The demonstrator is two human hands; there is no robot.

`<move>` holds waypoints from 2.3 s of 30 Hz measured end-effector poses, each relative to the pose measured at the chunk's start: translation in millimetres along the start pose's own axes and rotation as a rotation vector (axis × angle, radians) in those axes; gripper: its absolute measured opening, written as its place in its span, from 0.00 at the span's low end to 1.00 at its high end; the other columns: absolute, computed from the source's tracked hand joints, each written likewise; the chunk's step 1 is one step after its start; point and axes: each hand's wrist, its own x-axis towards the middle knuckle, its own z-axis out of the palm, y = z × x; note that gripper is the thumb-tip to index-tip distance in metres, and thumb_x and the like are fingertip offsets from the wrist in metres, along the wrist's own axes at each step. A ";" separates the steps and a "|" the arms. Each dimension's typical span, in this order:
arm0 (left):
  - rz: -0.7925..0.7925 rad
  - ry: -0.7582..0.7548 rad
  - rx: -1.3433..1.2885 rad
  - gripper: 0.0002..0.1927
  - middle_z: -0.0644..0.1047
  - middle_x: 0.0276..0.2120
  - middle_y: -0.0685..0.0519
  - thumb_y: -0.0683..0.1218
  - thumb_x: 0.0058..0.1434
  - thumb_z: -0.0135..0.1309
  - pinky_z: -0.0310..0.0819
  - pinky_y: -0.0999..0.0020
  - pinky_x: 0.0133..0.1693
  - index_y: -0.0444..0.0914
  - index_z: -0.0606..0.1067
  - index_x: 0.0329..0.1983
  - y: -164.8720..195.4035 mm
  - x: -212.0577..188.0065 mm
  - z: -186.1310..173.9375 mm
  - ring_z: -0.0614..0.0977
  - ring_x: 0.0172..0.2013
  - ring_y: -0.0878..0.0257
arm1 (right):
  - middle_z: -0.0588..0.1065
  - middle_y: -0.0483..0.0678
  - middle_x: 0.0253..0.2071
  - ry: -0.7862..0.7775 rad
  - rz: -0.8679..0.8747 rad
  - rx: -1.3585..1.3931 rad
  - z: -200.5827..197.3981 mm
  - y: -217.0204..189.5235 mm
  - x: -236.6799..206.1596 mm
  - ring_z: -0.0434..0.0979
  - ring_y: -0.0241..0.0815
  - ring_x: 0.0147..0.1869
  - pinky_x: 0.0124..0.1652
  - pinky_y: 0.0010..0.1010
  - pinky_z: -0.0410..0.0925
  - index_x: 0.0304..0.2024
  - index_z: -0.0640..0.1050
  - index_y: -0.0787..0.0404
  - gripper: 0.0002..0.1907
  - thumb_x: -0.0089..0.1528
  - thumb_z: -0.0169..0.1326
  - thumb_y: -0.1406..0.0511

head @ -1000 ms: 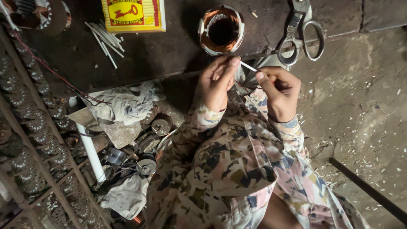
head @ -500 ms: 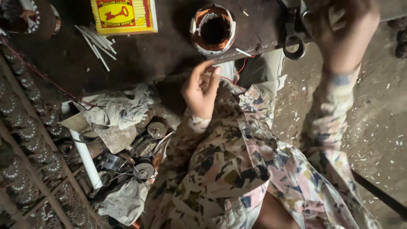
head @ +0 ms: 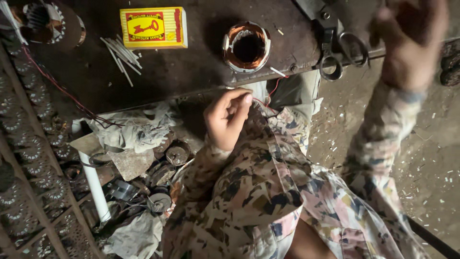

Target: The person sits at a workbench and winds copper wire around a cylindrical core. They use white plastic sticks to secure the winding and a pair of shears to cut the wire.

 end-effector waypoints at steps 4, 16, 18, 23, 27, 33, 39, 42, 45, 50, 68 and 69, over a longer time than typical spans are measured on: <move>0.076 -0.075 -0.066 0.07 0.78 0.38 0.58 0.37 0.73 0.56 0.69 0.81 0.36 0.31 0.76 0.51 6.4 5.0 -1.4 0.75 0.35 0.76 | 0.71 0.55 0.27 0.097 -0.036 0.303 -36.9 3.0 -79.6 0.68 0.44 0.23 0.29 0.35 0.62 0.46 0.72 0.66 0.02 0.74 0.51 0.72; 0.413 0.445 0.453 0.07 0.80 0.29 0.56 0.45 0.72 0.56 0.64 0.77 0.22 0.40 0.79 0.50 -38.5 43.7 -75.2 0.72 0.21 0.73 | 0.73 0.49 0.28 -0.441 -0.457 0.301 -15.2 -45.8 -163.3 0.75 0.43 0.27 0.32 0.35 0.69 0.41 0.72 0.61 0.04 0.69 0.53 0.67; 0.453 0.613 0.671 0.06 0.82 0.33 0.54 0.46 0.73 0.56 0.72 0.75 0.29 0.41 0.79 0.50 -36.0 44.4 -100.8 0.77 0.27 0.69 | 0.74 0.48 0.29 -0.567 -0.465 0.250 -11.6 -64.4 -150.4 0.77 0.43 0.28 0.32 0.36 0.70 0.40 0.72 0.60 0.04 0.68 0.53 0.67; 0.387 0.751 1.113 0.09 0.84 0.44 0.52 0.48 0.74 0.60 0.83 0.61 0.48 0.42 0.78 0.52 -11.5 45.7 -140.4 0.87 0.45 0.57 | 0.75 0.46 0.30 -0.705 -0.521 0.162 -8.1 -85.6 -129.1 0.80 0.42 0.29 0.33 0.36 0.73 0.38 0.72 0.58 0.05 0.67 0.54 0.65; 0.269 0.741 1.182 0.14 0.83 0.39 0.50 0.48 0.61 0.69 0.78 0.57 0.42 0.41 0.78 0.46 -1.7 53.3 -144.3 0.85 0.40 0.52 | 0.76 0.49 0.29 -0.575 -0.609 0.577 23.3 -48.0 -129.9 0.81 0.41 0.24 0.26 0.33 0.74 0.36 0.73 0.60 0.06 0.66 0.53 0.65; 0.134 0.687 1.035 0.17 0.83 0.40 0.50 0.41 0.59 0.68 0.78 0.59 0.43 0.39 0.77 0.50 3.6 57.0 -139.3 0.86 0.41 0.53 | 0.76 0.51 0.30 -0.655 -0.241 0.387 26.5 -98.3 -122.2 0.79 0.44 0.31 0.32 0.37 0.74 0.39 0.68 0.57 0.08 0.64 0.55 0.67; 0.306 0.701 1.032 0.18 0.83 0.42 0.50 0.39 0.67 0.60 0.82 0.62 0.42 0.41 0.75 0.60 9.5 45.7 -135.0 0.86 0.40 0.55 | 0.75 0.49 0.31 -0.701 -0.295 0.253 18.7 -91.4 -123.9 0.78 0.43 0.35 0.36 0.37 0.73 0.37 0.69 0.55 0.08 0.60 0.56 0.68; 0.326 0.666 0.899 0.14 0.83 0.44 0.52 0.42 0.77 0.55 0.85 0.67 0.39 0.41 0.74 0.64 5.2 31.7 -130.7 0.86 0.40 0.59 | 0.74 0.48 0.31 -0.653 -0.381 0.324 22.7 -73.9 -128.0 0.77 0.43 0.35 0.35 0.37 0.72 0.36 0.69 0.55 0.08 0.59 0.56 0.69; 0.301 0.569 0.595 0.11 0.78 0.37 0.52 0.40 0.77 0.51 0.76 0.66 0.34 0.36 0.74 0.60 -0.5 14.1 -128.8 0.79 0.34 0.61 | 0.72 0.48 0.30 -0.604 -0.434 0.347 29.5 -70.1 -132.3 0.76 0.42 0.34 0.35 0.36 0.71 0.35 0.68 0.56 0.08 0.58 0.55 0.70; 0.409 0.189 0.029 0.09 0.76 0.41 0.49 0.35 0.76 0.51 0.77 0.65 0.41 0.35 0.74 0.56 18.4 -7.0 -100.7 0.79 0.39 0.62 | 0.71 0.47 0.29 -0.532 -0.537 0.370 41.9 -67.0 -139.3 0.74 0.42 0.34 0.33 0.35 0.69 0.33 0.68 0.56 0.09 0.56 0.54 0.72; 0.792 -0.309 -0.487 0.11 0.77 0.41 0.41 0.35 0.66 0.52 0.85 0.57 0.43 0.29 0.67 0.50 80.6 12.1 -5.0 0.82 0.38 0.52 | 0.64 0.44 0.27 -0.026 -1.086 0.374 83.5 -44.0 -180.0 0.66 0.40 0.31 0.29 0.31 0.62 0.26 0.66 0.57 0.12 0.50 0.49 0.79; 0.826 -0.365 -0.523 0.11 0.77 0.40 0.41 0.36 0.67 0.51 0.85 0.57 0.43 0.29 0.67 0.51 72.0 13.0 -4.1 0.83 0.38 0.52 | 0.63 0.44 0.26 -0.003 -1.105 0.371 86.2 -42.2 -180.7 0.66 0.40 0.31 0.28 0.31 0.62 0.25 0.66 0.57 0.13 0.49 0.49 0.79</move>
